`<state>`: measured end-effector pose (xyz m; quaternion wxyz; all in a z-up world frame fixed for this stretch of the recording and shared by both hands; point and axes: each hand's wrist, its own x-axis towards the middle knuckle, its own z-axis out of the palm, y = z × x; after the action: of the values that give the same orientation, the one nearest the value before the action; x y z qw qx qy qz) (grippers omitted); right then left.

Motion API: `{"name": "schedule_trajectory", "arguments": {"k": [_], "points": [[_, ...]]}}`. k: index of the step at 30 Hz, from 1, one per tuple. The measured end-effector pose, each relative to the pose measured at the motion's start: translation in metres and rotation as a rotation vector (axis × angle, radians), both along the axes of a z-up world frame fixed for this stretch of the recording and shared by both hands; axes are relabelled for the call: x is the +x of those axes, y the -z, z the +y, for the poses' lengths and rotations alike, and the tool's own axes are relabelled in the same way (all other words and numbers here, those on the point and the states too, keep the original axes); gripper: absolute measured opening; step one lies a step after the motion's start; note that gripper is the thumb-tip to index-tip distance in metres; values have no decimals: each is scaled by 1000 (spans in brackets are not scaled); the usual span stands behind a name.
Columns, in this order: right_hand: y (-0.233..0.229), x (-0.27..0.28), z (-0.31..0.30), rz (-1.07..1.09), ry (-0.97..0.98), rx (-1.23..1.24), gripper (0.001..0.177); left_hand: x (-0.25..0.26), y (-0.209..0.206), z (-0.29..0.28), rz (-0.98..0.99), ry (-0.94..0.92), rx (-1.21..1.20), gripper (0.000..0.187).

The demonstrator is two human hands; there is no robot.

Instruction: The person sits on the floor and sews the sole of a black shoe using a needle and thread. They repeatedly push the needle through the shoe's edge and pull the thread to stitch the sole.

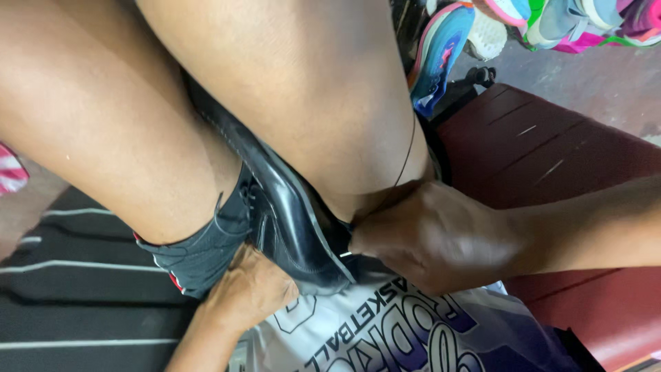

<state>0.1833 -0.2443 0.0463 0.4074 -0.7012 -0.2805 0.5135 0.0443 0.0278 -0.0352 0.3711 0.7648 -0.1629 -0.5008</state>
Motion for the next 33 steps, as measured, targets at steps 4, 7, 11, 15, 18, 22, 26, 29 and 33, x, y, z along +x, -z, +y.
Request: {"name": "schedule_trajectory", "arguments": {"k": [4,7,11,15,18,22,26,29,33], "points": [[0,8,1,-588,-177,276,26,-2,3,4,-126,-144,-99,19],[-4,17,-3,-172,-89,149,30,-4,5,3,0,154,-25,22],[-3,20,-4,265,110,125,18,-7,3,-1,-104,33,-55,17],[1,12,2,-228,-57,246,19,0,4,-1,-170,-117,-103,10],[0,6,0,-867,-251,330,19,5,0,0,55,106,0,11],[-1,3,1,-387,-130,134,24,13,3,2,-30,94,-70,14],[0,7,8,350,136,-34,13,11,5,5,143,228,12,11],[-6,6,12,1,0,83,11,7,8,6,89,150,-42,11],[-8,8,15,-507,-184,285,24,3,11,7,74,52,-88,14]]}}
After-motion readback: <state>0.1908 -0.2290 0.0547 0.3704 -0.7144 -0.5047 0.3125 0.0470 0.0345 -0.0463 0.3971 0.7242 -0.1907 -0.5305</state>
